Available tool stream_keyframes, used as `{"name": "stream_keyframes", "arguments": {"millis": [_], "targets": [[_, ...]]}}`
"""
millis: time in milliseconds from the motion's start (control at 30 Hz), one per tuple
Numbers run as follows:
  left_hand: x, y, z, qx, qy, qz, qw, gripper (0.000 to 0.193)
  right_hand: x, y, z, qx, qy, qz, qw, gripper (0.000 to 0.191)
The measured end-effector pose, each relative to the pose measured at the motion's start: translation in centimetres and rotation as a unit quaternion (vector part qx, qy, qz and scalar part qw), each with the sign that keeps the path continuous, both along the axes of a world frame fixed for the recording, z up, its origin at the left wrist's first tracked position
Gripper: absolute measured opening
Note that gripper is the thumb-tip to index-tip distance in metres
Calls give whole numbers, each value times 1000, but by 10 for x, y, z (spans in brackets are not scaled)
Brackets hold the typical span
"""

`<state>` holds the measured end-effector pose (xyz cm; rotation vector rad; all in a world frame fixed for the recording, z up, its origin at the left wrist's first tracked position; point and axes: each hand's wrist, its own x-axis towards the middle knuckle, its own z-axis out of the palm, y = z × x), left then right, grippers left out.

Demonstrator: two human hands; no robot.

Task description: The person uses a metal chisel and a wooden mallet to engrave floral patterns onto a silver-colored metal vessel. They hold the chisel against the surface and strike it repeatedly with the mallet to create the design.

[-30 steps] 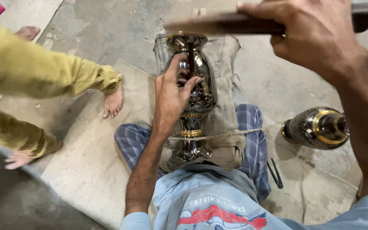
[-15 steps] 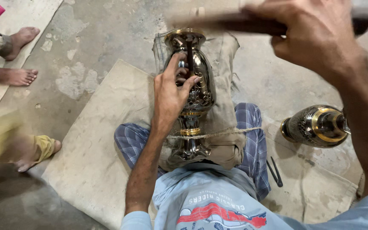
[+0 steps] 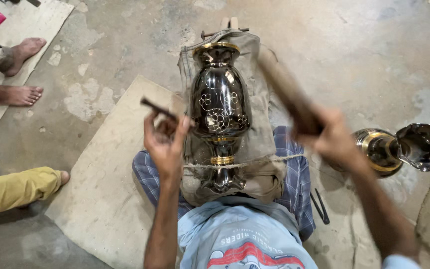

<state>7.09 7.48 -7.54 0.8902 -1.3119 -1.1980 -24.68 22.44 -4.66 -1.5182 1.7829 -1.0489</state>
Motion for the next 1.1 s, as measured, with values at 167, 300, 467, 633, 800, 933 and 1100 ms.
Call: {"name": "stream_keyframes", "arguments": {"millis": [167,300,467,633,800,933,1100], "targets": [[15,51,-43,103,64,13,993,39,63,44,-60,102,-18,92,990,38],[2,67,-67,171,153,17,973,44,102,54,-84,93,31,80,992,40],[-9,69,-63,150,98,24,983,43,124,52,-103,-47,103,45,993,46],[-14,70,-44,135,120,-4,984,37,129,47,-103,-107,120,53,986,55],[-18,63,-41,148,101,28,983,33,130,49,-94,-122,119,65,983,55],[-20,56,-48,160,102,42,981,34,133,48,-84,-128,139,81,979,53],[-14,57,-49,98,41,30,994,34,115,44,-74,-16,55,67,996,45]]}}
